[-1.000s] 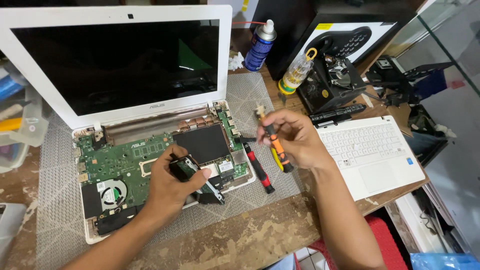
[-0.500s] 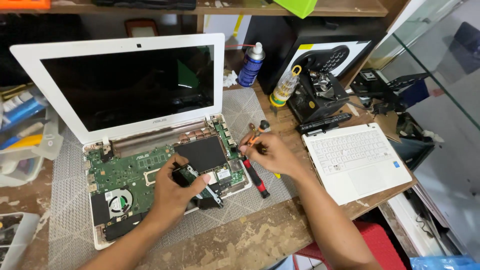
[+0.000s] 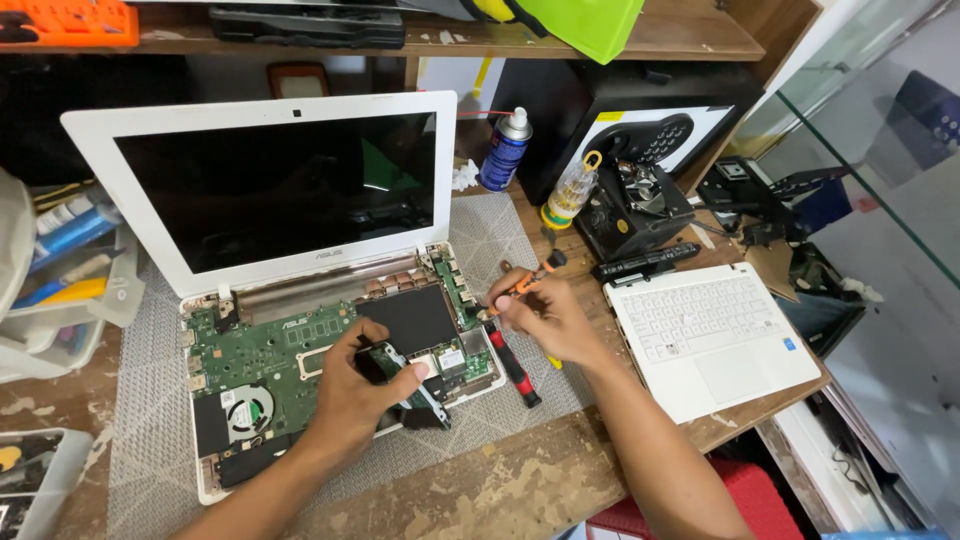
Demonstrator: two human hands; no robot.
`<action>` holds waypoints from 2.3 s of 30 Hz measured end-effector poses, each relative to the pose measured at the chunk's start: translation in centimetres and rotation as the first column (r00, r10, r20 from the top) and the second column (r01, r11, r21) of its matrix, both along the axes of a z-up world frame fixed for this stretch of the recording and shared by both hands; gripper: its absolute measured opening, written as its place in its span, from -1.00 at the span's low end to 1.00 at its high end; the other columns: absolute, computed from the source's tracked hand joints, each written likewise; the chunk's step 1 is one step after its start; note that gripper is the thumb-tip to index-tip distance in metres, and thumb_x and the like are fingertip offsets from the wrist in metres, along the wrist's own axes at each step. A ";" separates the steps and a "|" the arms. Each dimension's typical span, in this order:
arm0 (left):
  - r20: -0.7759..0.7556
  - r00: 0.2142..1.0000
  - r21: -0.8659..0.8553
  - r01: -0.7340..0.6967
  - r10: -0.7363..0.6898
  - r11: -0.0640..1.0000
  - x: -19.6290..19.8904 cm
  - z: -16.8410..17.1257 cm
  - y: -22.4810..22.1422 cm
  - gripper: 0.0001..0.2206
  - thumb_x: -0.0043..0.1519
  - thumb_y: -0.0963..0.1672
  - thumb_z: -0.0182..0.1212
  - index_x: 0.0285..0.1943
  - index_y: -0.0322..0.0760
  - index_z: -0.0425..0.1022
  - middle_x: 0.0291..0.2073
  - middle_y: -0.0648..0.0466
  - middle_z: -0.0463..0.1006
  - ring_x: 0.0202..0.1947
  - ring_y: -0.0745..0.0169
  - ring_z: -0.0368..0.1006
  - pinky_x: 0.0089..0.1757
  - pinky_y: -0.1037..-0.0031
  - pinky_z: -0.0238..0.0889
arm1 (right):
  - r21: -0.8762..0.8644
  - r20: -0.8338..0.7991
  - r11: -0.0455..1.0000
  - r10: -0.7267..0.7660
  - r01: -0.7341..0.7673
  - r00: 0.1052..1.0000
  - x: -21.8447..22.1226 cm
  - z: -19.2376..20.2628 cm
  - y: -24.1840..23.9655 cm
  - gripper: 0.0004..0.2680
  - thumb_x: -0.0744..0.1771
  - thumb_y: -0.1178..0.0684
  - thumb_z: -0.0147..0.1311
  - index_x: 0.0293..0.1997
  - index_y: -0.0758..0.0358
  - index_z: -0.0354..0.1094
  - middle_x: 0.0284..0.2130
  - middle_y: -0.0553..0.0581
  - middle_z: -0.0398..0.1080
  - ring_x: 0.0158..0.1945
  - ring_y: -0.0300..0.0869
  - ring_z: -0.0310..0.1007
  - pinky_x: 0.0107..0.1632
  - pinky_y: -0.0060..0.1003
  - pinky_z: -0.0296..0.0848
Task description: Repairing a laptop by unscrewing and removing the internal hard drive.
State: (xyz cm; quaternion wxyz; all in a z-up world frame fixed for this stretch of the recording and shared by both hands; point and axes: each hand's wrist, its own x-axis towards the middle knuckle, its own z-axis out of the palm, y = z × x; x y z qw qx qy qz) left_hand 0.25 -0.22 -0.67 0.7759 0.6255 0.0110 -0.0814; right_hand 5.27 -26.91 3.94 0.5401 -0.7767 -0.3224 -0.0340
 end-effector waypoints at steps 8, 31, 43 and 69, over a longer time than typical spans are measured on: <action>0.145 0.975 -0.168 0.194 -0.171 0.966 1.0 -2.0 0.0 -0.61 -0.15 -0.06 0.54 -0.26 -0.12 0.40 -0.24 0.06 0.38 -0.25 0.16 0.31 -0.15 0.31 0.28 | 0.175 -0.186 0.984 0.007 0.026 0.982 -1.4 1.1 1.4 -0.81 0.42 0.00 -0.06 -0.13 0.34 0.38 -0.48 0.11 0.39 -0.63 -0.32 0.24 -0.55 -0.52 0.18; 0.275 0.847 -0.096 0.494 -0.454 0.864 0.3 2.6 0.6 -0.04 -0.14 0.16 0.49 0.45 -0.17 0.19 0.41 -0.17 0.30 0.41 -0.16 0.23 0.29 -0.20 0.06 | -0.029 0.242 1.000 0.016 -0.009 0.970 -2.6 -0.7 4.2 -0.63 0.35 0.23 0.19 0.32 0.17 0.24 -0.38 0.02 0.40 -0.36 -0.27 0.19 -0.25 -0.39 0.25; 0.385 0.778 0.013 0.534 -0.497 0.846 0.2 3.4 1.0 -0.31 -0.01 0.14 0.37 0.30 -0.12 0.39 0.24 -0.05 0.48 0.21 0.03 0.42 0.20 0.04 0.24 | -0.247 0.353 0.969 0.096 -0.006 0.931 -1.4 0.3 2.4 -0.57 0.33 0.37 0.04 0.36 0.22 0.09 -0.15 0.13 0.52 -0.22 -0.23 0.58 -0.27 -0.54 0.66; 0.285 0.750 0.139 0.584 -0.597 0.800 0.3 4.1 1.0 -0.33 -0.08 0.13 0.37 0.22 -0.12 0.48 0.13 0.09 0.53 0.19 0.17 0.42 0.19 0.25 0.16 | -0.019 -0.047 1.000 0.018 -0.019 0.999 -2.2 1.3 3.4 -0.89 0.41 0.19 -0.05 -0.03 0.30 0.39 -0.26 0.15 0.38 -0.48 -0.26 0.45 -0.36 -0.48 0.52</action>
